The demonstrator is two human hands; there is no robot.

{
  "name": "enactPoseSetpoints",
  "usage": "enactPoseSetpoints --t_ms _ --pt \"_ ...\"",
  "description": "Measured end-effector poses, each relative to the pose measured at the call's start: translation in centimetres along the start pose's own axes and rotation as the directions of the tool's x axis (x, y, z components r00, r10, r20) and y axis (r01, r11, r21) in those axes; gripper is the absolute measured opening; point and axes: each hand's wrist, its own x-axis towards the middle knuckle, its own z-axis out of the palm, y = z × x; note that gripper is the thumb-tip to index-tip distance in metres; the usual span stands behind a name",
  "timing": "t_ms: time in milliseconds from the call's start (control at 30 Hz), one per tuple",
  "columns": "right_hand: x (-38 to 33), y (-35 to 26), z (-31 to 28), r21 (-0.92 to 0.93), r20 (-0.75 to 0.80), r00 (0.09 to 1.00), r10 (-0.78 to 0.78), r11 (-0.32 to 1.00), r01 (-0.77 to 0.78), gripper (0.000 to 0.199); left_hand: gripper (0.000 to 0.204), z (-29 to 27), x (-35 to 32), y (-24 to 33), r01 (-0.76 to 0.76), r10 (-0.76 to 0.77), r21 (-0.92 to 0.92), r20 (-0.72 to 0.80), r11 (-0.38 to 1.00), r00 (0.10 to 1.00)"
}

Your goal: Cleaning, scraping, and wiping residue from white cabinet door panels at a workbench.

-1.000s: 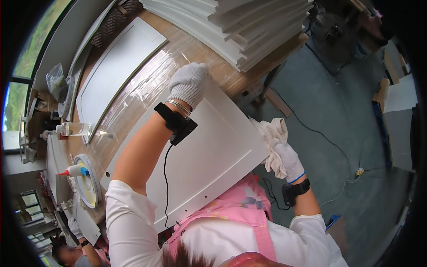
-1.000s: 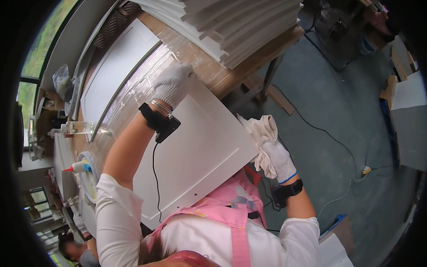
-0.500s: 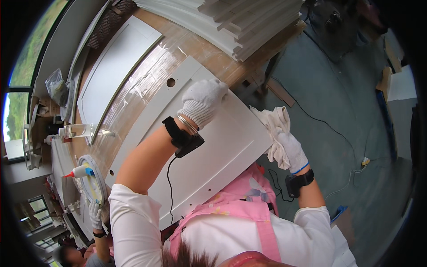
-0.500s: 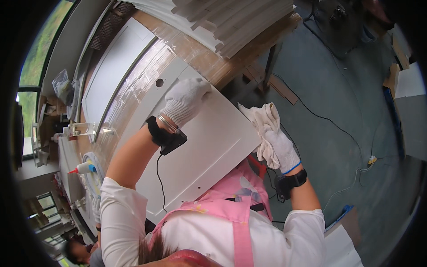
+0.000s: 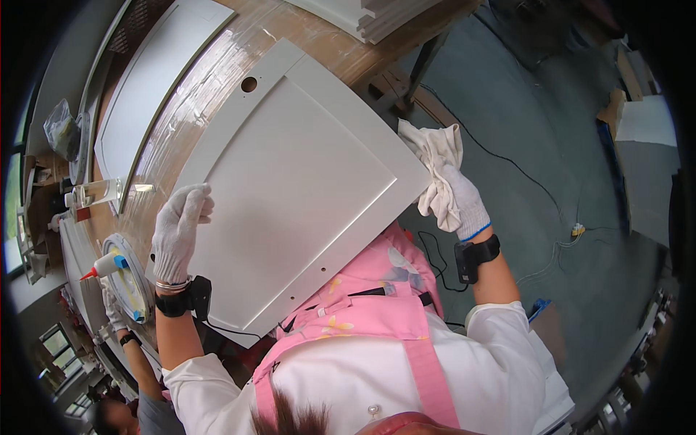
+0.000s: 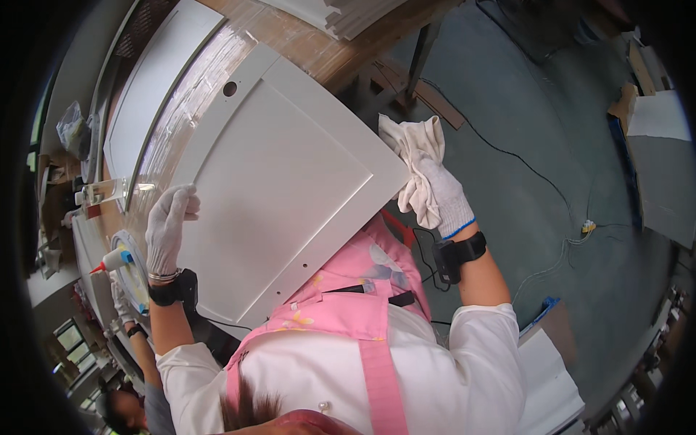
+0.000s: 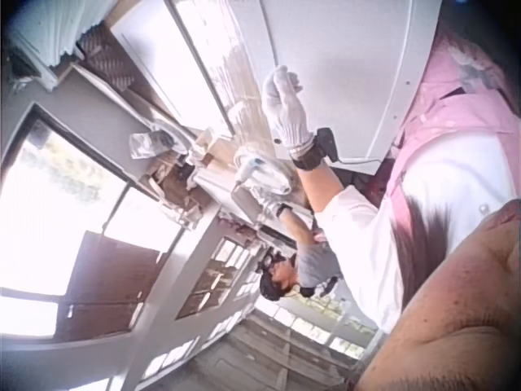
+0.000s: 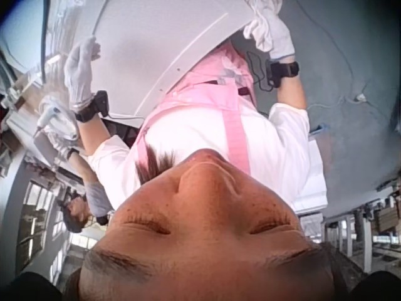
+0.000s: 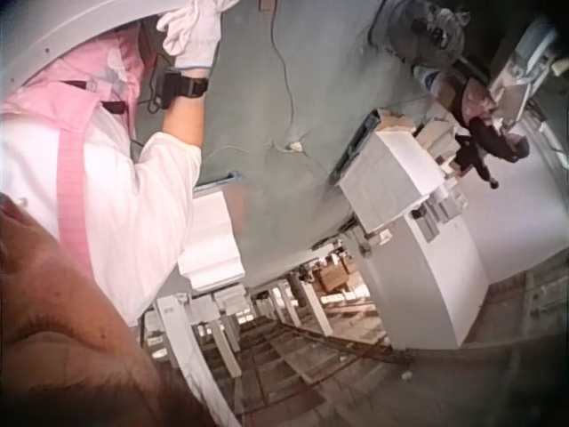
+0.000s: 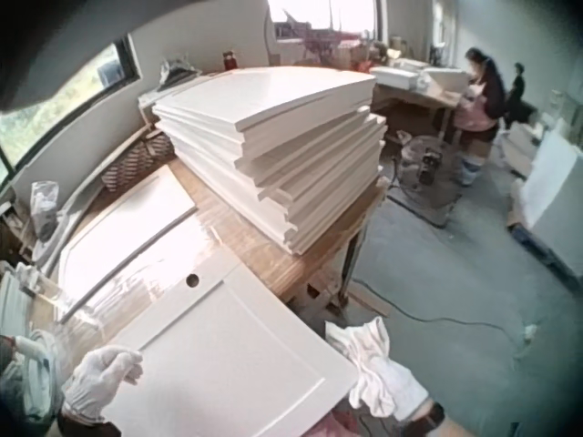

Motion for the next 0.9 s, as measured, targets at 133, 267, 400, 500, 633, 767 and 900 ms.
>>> enactPoseSetpoints --t_ms 133,267,400,500,633,767,900 --pt "-0.1 0.4 -0.6 0.027 -0.117 0.992 0.042 0.999 -0.039 0.045 0.036 -5.7 -8.1 -8.1 0.134 -0.148 -0.071 -0.251 0.988 0.957" --pt "0.3 0.4 0.3 0.059 -0.038 0.998 -0.051 0.997 0.053 0.047 0.048 -9.9 -18.6 -20.2 0.280 -0.315 -0.155 -0.604 0.947 0.732" --pt "1.0 0.4 -2.0 0.063 0.210 0.976 0.054 0.996 -0.069 0.044 0.064 -4.3 -24.8 -24.9 0.460 -0.662 -0.477 -0.569 0.749 0.488" --pt "1.0 0.5 -0.7 0.126 -0.018 1.000 0.015 0.992 -0.013 0.041 0.069 -0.2 -27.0 -28.0 0.346 -0.657 -0.591 -0.461 0.729 0.597" --pt "0.7 -0.1 -0.7 0.121 0.287 0.958 -0.015 0.992 -0.021 0.041 0.069 0.2 -24.3 -26.5 0.367 -0.651 -0.555 -0.495 0.747 0.576" --pt "-2.8 -1.2 4.5 0.074 0.034 0.997 -0.075 0.995 0.073 0.045 0.067 -1.8 -25.2 -25.5 0.279 -0.635 -0.612 -0.497 0.740 0.592" --pt "-6.5 -3.0 7.6 0.163 0.197 0.975 -0.101 0.984 0.069 0.050 0.059 -3.3 -25.9 -25.3 0.284 -0.542 -0.481 -0.573 0.830 0.614"
